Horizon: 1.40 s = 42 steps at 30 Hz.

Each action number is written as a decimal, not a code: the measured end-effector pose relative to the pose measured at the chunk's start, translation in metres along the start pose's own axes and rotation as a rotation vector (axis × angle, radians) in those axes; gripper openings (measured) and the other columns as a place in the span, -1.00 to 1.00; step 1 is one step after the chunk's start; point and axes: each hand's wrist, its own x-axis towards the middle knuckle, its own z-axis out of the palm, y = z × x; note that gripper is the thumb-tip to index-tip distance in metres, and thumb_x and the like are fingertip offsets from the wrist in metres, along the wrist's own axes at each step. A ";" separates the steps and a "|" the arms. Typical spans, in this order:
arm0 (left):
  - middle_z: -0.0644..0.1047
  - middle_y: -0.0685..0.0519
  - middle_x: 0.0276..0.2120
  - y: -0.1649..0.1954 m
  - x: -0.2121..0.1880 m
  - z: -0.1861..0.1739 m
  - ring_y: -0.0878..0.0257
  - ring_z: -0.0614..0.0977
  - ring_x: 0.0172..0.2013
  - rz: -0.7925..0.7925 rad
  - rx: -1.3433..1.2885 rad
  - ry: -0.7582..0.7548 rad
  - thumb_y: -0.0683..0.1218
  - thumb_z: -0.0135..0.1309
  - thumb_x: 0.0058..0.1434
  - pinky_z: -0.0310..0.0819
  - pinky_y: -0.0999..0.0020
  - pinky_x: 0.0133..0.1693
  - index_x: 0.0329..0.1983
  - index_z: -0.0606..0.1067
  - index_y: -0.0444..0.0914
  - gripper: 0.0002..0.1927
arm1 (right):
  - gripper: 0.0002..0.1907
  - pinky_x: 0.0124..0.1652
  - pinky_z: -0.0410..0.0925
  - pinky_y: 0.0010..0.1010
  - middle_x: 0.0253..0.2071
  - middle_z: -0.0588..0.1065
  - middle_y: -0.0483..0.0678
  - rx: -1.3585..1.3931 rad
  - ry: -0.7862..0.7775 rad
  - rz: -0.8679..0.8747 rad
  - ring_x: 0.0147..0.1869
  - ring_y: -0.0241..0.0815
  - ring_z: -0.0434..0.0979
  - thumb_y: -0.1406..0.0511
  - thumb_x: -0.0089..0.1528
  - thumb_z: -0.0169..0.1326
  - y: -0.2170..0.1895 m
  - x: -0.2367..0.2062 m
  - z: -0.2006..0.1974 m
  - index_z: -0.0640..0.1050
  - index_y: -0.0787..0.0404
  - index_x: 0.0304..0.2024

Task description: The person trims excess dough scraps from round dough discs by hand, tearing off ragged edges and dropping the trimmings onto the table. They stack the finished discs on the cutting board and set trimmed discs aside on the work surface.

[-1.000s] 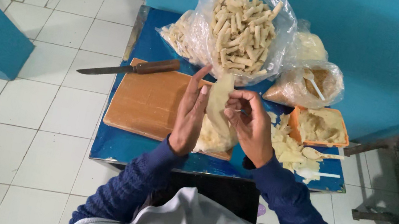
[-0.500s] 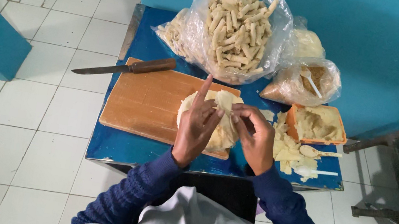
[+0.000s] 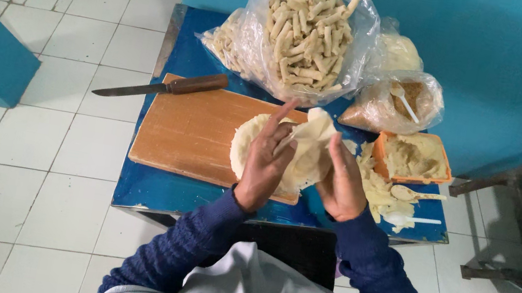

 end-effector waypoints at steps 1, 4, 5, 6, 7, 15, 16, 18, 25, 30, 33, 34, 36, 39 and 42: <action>0.33 -0.04 0.37 -0.002 0.000 0.004 0.27 0.43 0.29 -0.003 -0.056 0.002 -0.40 -0.12 0.27 0.27 0.44 0.31 0.50 0.18 -0.31 -0.31 | -0.60 0.00 0.37 -0.43 -0.04 0.54 -0.11 -0.043 -0.069 -0.098 0.01 -0.31 0.52 0.15 0.38 -0.01 0.002 0.000 0.007 0.45 0.25 0.16; 0.35 -0.05 0.23 -0.008 0.000 0.016 0.29 0.42 0.27 -0.027 -0.157 0.077 -0.36 0.00 0.30 0.28 0.45 0.28 0.33 0.24 -0.31 -0.47 | -0.65 0.03 0.39 -0.51 -0.01 0.54 -0.14 -0.279 -0.035 -0.387 0.03 -0.38 0.52 0.22 0.40 0.06 0.006 0.001 0.018 0.44 0.25 0.16; 0.36 -0.04 0.17 -0.009 0.000 0.020 0.30 0.44 0.23 -0.039 -0.179 0.116 -0.33 0.07 0.32 0.32 0.46 0.24 0.26 0.25 -0.30 -0.52 | -0.67 0.03 0.40 -0.53 0.00 0.56 -0.16 -0.374 0.017 -0.479 0.03 -0.41 0.53 0.23 0.38 0.06 0.007 0.002 0.020 0.45 0.24 0.14; 0.42 -0.04 0.09 -0.011 0.002 0.024 0.30 0.48 0.13 -0.061 -0.150 0.133 -0.30 0.11 0.32 0.37 0.45 0.14 0.20 0.26 -0.31 -0.57 | -0.73 -0.08 0.35 -0.50 -0.09 0.52 -0.14 -0.557 0.055 -0.575 -0.08 -0.38 0.46 0.25 0.40 0.07 0.006 0.002 0.020 0.47 0.26 0.08; 0.47 -0.04 0.01 -0.012 0.006 0.026 0.30 0.52 0.04 -0.081 -0.121 0.149 -0.26 0.15 0.33 0.42 0.45 0.03 0.14 0.27 -0.32 -0.60 | -0.79 -0.19 0.29 -0.47 -0.19 0.48 -0.12 -0.741 0.093 -0.673 -0.19 -0.34 0.39 0.27 0.42 0.08 0.005 0.002 0.020 0.49 0.28 0.02; 0.54 0.09 -0.26 0.009 0.011 0.007 0.42 0.50 -0.23 -0.147 -0.055 0.196 -0.14 0.09 0.40 0.43 0.51 -0.21 -0.05 0.42 -0.29 -0.84 | -0.77 -0.33 0.20 -0.33 -0.38 0.32 0.05 -1.249 0.164 -1.163 -0.37 -0.09 0.31 0.34 0.43 0.12 -0.012 0.016 0.023 0.44 0.34 -0.28; 0.55 0.09 -0.30 0.014 0.009 0.004 0.41 0.50 -0.28 -0.176 -0.062 0.232 -0.12 0.05 0.41 0.44 0.50 -0.24 -0.08 0.44 -0.29 -0.86 | -0.76 -0.31 0.21 -0.35 -0.37 0.31 0.04 -1.238 0.177 -1.179 -0.35 -0.11 0.30 0.33 0.45 0.10 -0.015 0.020 0.023 0.42 0.34 -0.27; 0.55 0.08 -0.28 0.023 0.006 -0.003 0.41 0.50 -0.27 -0.120 -0.116 0.281 -0.11 0.01 0.48 0.42 0.49 -0.22 -0.08 0.44 -0.29 -0.87 | -0.73 -0.31 0.19 -0.39 -0.40 0.27 -0.01 -1.173 0.203 -1.132 -0.34 -0.19 0.25 0.30 0.47 0.09 -0.019 0.024 0.020 0.41 0.34 -0.27; 0.57 0.03 -0.15 0.055 -0.009 -0.030 0.36 0.58 -0.16 0.112 -0.387 0.466 -0.12 -0.03 0.49 0.52 0.41 -0.10 -0.07 0.36 -0.25 -0.90 | -0.72 -0.32 0.11 -0.51 -0.42 0.23 -0.25 -0.940 0.202 -0.949 -0.31 -0.43 0.13 0.25 0.48 0.07 -0.032 0.036 0.011 0.44 0.29 -0.28; 0.53 0.06 -0.19 0.085 -0.024 -0.082 0.34 0.58 -0.22 0.115 -0.277 0.514 -0.09 -0.03 0.50 0.53 0.40 -0.16 -0.02 0.37 -0.23 -0.88 | -0.79 -0.28 0.17 -0.48 -0.37 0.33 -0.19 -1.029 0.081 -0.919 -0.28 -0.39 0.24 0.30 0.49 0.07 -0.059 0.026 0.020 0.52 0.31 -0.21; 0.54 0.05 -0.14 0.090 -0.030 -0.106 0.38 0.55 -0.17 0.078 -0.220 0.544 -0.11 0.00 0.52 0.49 0.46 -0.12 -0.02 0.39 -0.27 -0.88 | -0.85 -0.25 0.31 -0.45 -0.31 0.49 -0.09 -1.233 -0.085 -0.964 -0.26 -0.31 0.45 0.35 0.43 0.06 -0.072 0.012 0.036 0.61 0.31 -0.08; 0.54 0.06 -0.14 0.091 -0.032 -0.112 0.38 0.56 -0.17 0.079 -0.229 0.558 -0.11 0.01 0.51 0.50 0.46 -0.12 -0.03 0.39 -0.26 -0.88 | -0.84 -0.25 0.33 -0.43 -0.32 0.50 -0.06 -1.289 -0.138 -0.945 -0.27 -0.27 0.48 0.37 0.39 0.07 -0.075 0.005 0.042 0.63 0.29 -0.06; 0.53 0.07 -0.16 0.091 -0.036 -0.121 0.38 0.56 -0.19 0.085 -0.226 0.577 -0.11 0.03 0.50 0.51 0.46 -0.14 -0.03 0.39 -0.25 -0.87 | -0.86 -0.27 0.34 -0.40 -0.34 0.51 -0.02 -1.368 -0.221 -0.908 -0.30 -0.19 0.51 0.38 0.35 0.10 -0.076 -0.006 0.052 0.64 0.27 -0.09; 0.51 0.09 -0.20 0.088 -0.042 -0.130 0.38 0.54 -0.22 0.096 -0.206 0.587 -0.10 0.05 0.51 0.50 0.46 -0.18 -0.03 0.39 -0.25 -0.87 | -0.91 -0.29 0.33 -0.38 -0.37 0.50 -0.01 -1.402 -0.317 -0.858 -0.34 -0.12 0.50 0.35 0.33 0.18 -0.071 -0.015 0.059 0.62 0.27 -0.18; 0.50 0.09 -0.21 0.084 -0.045 -0.133 0.37 0.55 -0.22 0.084 -0.216 0.577 -0.10 0.05 0.50 0.51 0.45 -0.19 -0.03 0.38 -0.25 -0.86 | -0.90 -0.28 0.36 -0.37 -0.35 0.52 0.00 -1.367 -0.410 -0.805 -0.32 -0.09 0.54 0.34 0.30 0.19 -0.049 -0.003 0.056 0.62 0.26 -0.19</action>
